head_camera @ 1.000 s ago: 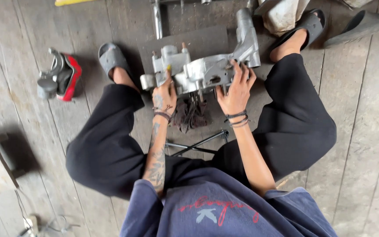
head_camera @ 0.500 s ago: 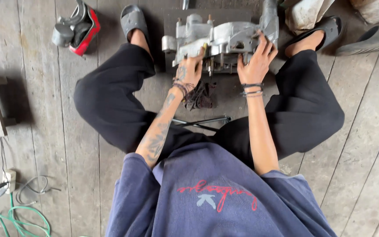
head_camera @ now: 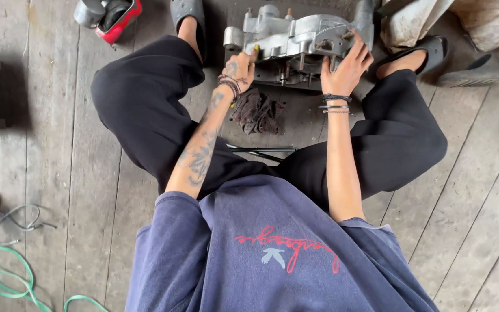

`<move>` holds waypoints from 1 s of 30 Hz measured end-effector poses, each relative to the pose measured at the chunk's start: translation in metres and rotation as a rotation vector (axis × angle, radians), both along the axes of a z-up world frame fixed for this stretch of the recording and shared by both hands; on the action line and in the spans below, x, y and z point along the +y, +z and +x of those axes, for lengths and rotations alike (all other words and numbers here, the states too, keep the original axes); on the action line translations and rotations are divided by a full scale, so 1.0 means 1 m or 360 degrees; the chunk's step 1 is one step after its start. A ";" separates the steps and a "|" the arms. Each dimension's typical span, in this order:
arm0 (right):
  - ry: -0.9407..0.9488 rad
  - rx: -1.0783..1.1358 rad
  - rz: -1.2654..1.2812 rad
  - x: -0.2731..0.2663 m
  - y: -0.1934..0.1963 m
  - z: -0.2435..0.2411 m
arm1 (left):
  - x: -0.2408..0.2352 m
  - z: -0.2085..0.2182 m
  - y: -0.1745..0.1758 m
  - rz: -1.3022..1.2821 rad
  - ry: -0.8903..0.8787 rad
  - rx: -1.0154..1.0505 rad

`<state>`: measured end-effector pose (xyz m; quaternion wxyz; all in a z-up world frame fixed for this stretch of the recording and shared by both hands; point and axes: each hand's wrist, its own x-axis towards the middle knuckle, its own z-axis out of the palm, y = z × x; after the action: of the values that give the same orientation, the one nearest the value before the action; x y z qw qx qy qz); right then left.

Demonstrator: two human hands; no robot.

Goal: Cleaning a motorcycle engine casing using a small brush and cloth while sitting on the floor.

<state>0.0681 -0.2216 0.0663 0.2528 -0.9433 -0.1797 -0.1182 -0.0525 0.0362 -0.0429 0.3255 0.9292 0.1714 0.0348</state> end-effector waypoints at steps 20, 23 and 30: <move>0.0345 -0.0104 -0.0035 -0.023 0.012 -0.010 | 0.052 -0.001 0.005 -0.0002 -0.0036 0.0173; 0.0325 -0.0085 -0.0107 -0.021 0.012 -0.008 | 0.049 -0.008 0.023 0.0125 -0.0203 0.0350; 0.0274 -0.0121 -0.0169 -0.019 0.003 -0.004 | 0.036 -0.067 0.021 -0.0054 -0.0171 -0.0008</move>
<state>0.0637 -0.2409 0.0695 0.2047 -0.9313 -0.2755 -0.1221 -0.1194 0.0726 -0.0223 0.3429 0.9314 0.1210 0.0168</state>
